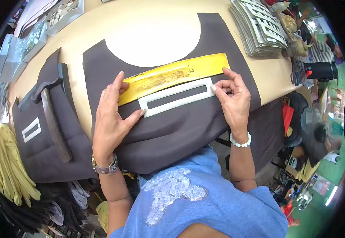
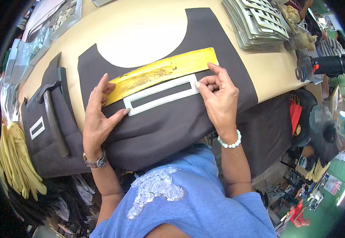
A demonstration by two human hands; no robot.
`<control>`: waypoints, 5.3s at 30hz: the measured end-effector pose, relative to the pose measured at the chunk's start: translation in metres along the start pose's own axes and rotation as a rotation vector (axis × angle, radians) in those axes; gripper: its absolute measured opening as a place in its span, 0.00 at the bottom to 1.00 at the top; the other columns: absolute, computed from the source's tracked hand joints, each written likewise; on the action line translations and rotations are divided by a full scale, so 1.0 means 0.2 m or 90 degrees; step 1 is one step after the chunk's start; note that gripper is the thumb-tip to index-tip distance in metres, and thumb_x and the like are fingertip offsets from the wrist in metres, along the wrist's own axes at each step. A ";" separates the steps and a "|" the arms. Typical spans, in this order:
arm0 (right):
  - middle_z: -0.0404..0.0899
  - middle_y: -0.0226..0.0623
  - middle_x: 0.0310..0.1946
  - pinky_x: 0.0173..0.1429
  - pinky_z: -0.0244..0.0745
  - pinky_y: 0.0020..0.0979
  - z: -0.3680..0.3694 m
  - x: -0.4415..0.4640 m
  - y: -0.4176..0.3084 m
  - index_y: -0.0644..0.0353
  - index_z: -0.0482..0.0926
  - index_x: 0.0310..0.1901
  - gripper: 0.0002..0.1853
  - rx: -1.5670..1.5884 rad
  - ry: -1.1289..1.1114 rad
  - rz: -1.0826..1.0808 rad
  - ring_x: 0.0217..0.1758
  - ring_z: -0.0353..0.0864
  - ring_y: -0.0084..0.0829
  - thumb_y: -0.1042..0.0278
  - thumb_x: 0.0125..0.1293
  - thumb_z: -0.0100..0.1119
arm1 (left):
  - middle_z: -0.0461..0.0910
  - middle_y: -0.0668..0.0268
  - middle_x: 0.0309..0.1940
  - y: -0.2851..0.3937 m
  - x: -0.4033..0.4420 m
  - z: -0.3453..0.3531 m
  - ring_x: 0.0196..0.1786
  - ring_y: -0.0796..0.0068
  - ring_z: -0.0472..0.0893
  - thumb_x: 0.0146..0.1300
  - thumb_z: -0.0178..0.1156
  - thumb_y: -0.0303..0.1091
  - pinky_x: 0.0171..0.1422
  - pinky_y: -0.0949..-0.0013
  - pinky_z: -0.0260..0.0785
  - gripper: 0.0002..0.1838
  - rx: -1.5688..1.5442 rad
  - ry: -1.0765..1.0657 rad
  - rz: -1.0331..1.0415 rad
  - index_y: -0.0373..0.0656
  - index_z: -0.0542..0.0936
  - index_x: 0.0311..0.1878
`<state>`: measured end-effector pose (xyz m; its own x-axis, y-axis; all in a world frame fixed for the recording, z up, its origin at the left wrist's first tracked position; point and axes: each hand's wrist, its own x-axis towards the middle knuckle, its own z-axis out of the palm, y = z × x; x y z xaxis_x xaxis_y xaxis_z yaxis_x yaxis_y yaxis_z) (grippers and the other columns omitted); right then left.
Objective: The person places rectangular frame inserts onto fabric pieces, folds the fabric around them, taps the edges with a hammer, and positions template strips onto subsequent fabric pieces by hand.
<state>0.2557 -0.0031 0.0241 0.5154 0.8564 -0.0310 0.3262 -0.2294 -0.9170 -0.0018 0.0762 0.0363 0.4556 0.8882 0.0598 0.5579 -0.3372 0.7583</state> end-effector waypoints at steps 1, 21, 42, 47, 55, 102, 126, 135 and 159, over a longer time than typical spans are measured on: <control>0.79 0.31 0.30 0.35 0.68 0.15 0.00 0.00 0.00 0.70 0.69 0.58 0.25 -0.005 0.000 0.005 0.31 0.74 0.14 0.81 0.58 0.62 | 0.74 0.59 0.50 0.00 0.00 0.00 0.53 0.65 0.73 0.40 0.69 0.23 0.59 0.64 0.65 0.47 0.002 0.002 0.000 0.41 0.62 0.69; 0.72 0.35 0.32 0.43 0.70 0.37 0.03 -0.08 -0.05 0.59 0.81 0.43 0.14 -0.564 0.003 -0.404 0.36 0.72 0.36 0.79 0.55 0.53 | 0.77 0.66 0.54 0.03 -0.17 0.08 0.61 0.59 0.70 0.56 0.60 0.25 0.65 0.53 0.60 0.19 0.327 -0.007 0.221 0.46 0.79 0.52; 0.61 0.51 0.65 0.70 0.52 0.50 0.43 -0.28 -0.10 0.64 0.55 0.69 0.45 -0.330 -0.242 -0.522 0.70 0.58 0.49 0.33 0.61 0.46 | 0.67 0.65 0.64 -0.01 -0.24 0.06 0.70 0.57 0.59 0.59 0.54 0.35 0.71 0.35 0.34 0.23 0.415 -0.076 0.231 0.49 0.73 0.60; 0.65 0.54 0.60 0.68 0.53 0.52 0.42 -0.25 -0.11 0.62 0.56 0.69 0.43 -0.309 -0.240 -0.541 0.65 0.64 0.51 0.34 0.62 0.45 | 0.67 0.64 0.63 0.00 -0.23 0.07 0.71 0.57 0.58 0.60 0.54 0.34 0.71 0.34 0.34 0.22 0.404 -0.070 0.218 0.49 0.74 0.60; 0.74 0.48 0.49 0.64 0.61 0.45 0.44 -0.27 -0.14 0.70 0.72 0.55 0.22 -0.314 -0.109 -0.550 0.58 0.71 0.42 0.70 0.58 0.50 | 0.69 0.66 0.62 -0.01 -0.23 0.07 0.70 0.60 0.60 0.57 0.58 0.33 0.71 0.36 0.37 0.21 0.386 -0.058 0.208 0.51 0.76 0.57; 0.77 0.33 0.47 0.63 0.59 0.50 -0.06 -0.18 0.02 0.61 0.76 0.51 0.18 -0.722 -0.049 -0.541 0.54 0.75 0.30 0.72 0.58 0.50 | 0.69 0.63 0.62 0.05 -0.27 0.10 0.73 0.60 0.54 0.58 0.55 0.30 0.74 0.37 0.28 0.22 0.512 -0.033 0.232 0.46 0.74 0.58; 0.68 0.41 0.60 0.63 0.57 0.56 0.47 0.76 -0.07 0.49 0.77 0.53 0.19 -0.570 0.025 -0.547 0.64 0.64 0.45 0.52 0.66 0.48 | 0.51 0.41 0.69 -0.03 -0.33 0.19 0.72 0.40 0.50 0.69 0.48 0.42 0.68 0.37 0.49 0.26 0.344 0.287 -0.172 0.47 0.62 0.69; 0.74 0.52 0.50 0.58 0.66 0.43 -0.17 0.24 0.11 0.69 0.73 0.50 0.24 -0.602 0.175 -0.190 0.54 0.72 0.48 0.53 0.64 0.54 | 0.68 0.48 0.61 -0.05 -0.35 0.17 0.68 0.49 0.62 0.66 0.52 0.36 0.69 0.43 0.50 0.22 0.294 0.240 -0.082 0.37 0.71 0.60; 0.73 0.30 0.33 0.40 0.71 0.20 0.82 -0.20 -1.14 0.61 0.69 0.36 0.08 0.561 -0.418 -0.454 0.33 0.72 0.16 0.81 0.60 0.59 | 0.72 0.60 0.61 0.12 -1.24 -1.90 0.65 0.70 0.69 0.64 0.52 0.28 0.71 0.70 0.55 0.22 0.656 0.623 -0.002 0.42 0.72 0.63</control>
<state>0.0301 0.0907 0.1692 -0.1160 0.7845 0.6092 -0.3881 0.5288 -0.7549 -0.3655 -0.0334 0.2866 0.0346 0.6005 0.7989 0.9993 -0.0313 -0.0197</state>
